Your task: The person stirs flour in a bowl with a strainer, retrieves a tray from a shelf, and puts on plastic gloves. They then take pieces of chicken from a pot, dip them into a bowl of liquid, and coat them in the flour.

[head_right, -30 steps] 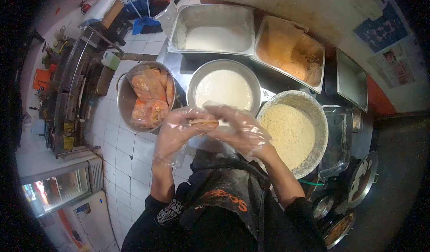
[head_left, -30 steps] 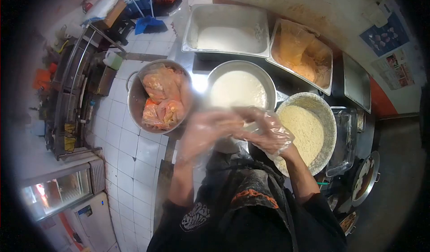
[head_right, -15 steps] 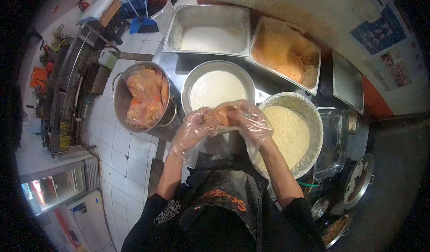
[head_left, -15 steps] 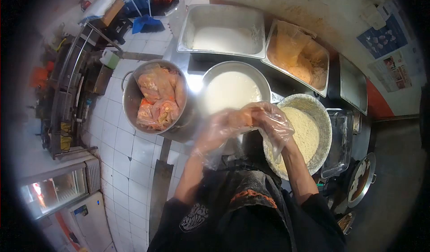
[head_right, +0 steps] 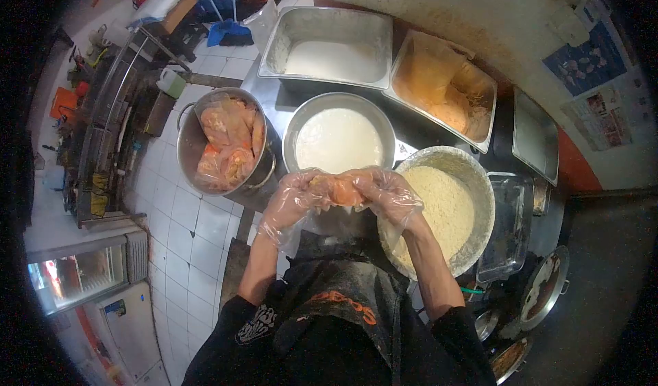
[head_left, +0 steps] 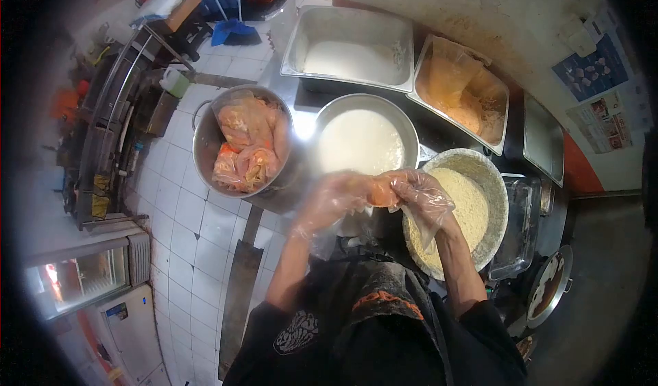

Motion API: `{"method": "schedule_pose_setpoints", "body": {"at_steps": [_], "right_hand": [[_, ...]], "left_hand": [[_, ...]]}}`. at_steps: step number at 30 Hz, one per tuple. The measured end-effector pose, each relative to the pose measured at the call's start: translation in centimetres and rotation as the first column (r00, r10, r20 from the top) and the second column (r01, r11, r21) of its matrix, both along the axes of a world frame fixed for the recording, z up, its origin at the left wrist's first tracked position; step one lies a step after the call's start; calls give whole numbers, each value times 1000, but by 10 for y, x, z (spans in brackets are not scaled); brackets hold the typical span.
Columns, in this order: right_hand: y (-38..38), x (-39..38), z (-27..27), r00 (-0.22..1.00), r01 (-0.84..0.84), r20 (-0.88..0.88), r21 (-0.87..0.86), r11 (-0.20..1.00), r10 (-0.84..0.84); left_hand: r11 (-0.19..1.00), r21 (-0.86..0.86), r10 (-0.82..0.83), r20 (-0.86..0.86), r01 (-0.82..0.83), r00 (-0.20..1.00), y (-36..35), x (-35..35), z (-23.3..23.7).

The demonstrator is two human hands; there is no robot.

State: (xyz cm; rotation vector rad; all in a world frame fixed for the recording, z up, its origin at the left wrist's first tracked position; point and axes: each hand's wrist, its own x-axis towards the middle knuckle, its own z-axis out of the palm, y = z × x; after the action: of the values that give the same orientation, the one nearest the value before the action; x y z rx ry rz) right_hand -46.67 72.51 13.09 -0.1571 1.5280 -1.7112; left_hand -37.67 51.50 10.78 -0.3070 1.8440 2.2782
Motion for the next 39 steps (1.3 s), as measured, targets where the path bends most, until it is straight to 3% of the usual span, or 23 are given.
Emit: {"method": "schedule_pose_setpoints", "body": {"at_steps": [5, 7, 10, 11, 13, 14, 15, 16, 17, 18, 20, 21, 23, 25, 26, 28, 30, 31, 32, 34, 35, 36, 39], "right_hand": [[2, 14, -1, 978, 51, 208, -126, 991, -24], [4, 21, -2, 966, 71, 256, -135, 988, -35], [10, 27, -12, 943, 93, 330, -181, 979, -28], [9, 31, -6, 938, 91, 344, -129, 987, -42], [8, 31, 3, 936, 63, 346, -1, 998, -59], [8, 29, 8, 939, 32, 339, 73, 997, -55], [11, 35, -8, 915, 95, 400, -76, 993, -57], [13, 35, -6, 929, 74, 364, -8, 997, -66], [13, 34, -9, 931, 68, 363, -69, 995, -39], [14, 34, -12, 934, 61, 357, -130, 990, -11], [13, 34, 0, 934, 82, 355, -305, 949, 34], [15, 33, 1, 944, 47, 329, -215, 976, 27], [12, 30, 2, 951, 45, 307, -232, 972, 29], [9, 30, 0, 957, 38, 289, -251, 967, 38], [9, 30, -1, 961, 29, 273, -282, 959, 50], [10, 30, -3, 971, 27, 234, -319, 947, 52], [13, 32, -4, 975, -37, 200, -281, 959, 96], [13, 28, -16, 948, -16, 302, -270, 963, 100], [12, 28, -13, 955, -9, 283, -277, 961, 91], [9, 29, -6, 943, -32, 321, -164, 986, 84], [7, 25, -20, 953, -243, -189, -6, 970, 238], [10, 25, -31, 952, -237, -203, -8, 972, 230], [20, 30, -36, 968, -59, 224, -244, 968, 115]], "left_hand": [[995, 71, 80, -67, -75, 995, 6, 4, -11], [971, 166, 193, -111, -173, 975, 11, 6, -23], [965, 114, 252, -146, -237, 957, 9, 12, -41], [983, -64, 150, -257, -172, 955, 0, 11, -46], [956, -155, 196, -302, -251, 933, 1, 16, -57], [868, -411, 64, -463, -278, 884, -6, 14, -63], [707, -612, -98, -581, -354, 808, -13, 12, -72], [835, -434, 116, -463, -339, 879, -14, 13, -99], [908, -235, 280, -274, -347, 920, -16, 14, -119], [917, -230, 250, -307, -326, 918, -19, 13, -118], [905, -347, 204, -156, -247, 966, -22, 8, -105], [908, -345, 182, -184, -237, 966, -21, 8, -100], [959, -209, 188, -43, -193, 981, -20, 1, -82], [978, -90, 168, -178, -186, 970, 2, -1, -36], [980, -94, 152, -202, -173, 967, 1, -2, -36], [892, -432, 78, -148, -135, 986, -1, 0, -41], [874, -459, 121, -120, -163, 985, 11, -5, -22], [855, -482, 181, -72, -193, 981, 19, -8, -16], [854, -484, 168, -92, -192, 981, 28, -11, -18], [880, -91, 471, 52, -466, 881, 41, -11, -25], [891, -91, 449, 26, -445, 893, 42, -10, -24], [893, -90, 443, 12, -440, 896, 44, -10, -20], [864, -108, 497, 36, -491, 867, 46, -12, -10]]}}
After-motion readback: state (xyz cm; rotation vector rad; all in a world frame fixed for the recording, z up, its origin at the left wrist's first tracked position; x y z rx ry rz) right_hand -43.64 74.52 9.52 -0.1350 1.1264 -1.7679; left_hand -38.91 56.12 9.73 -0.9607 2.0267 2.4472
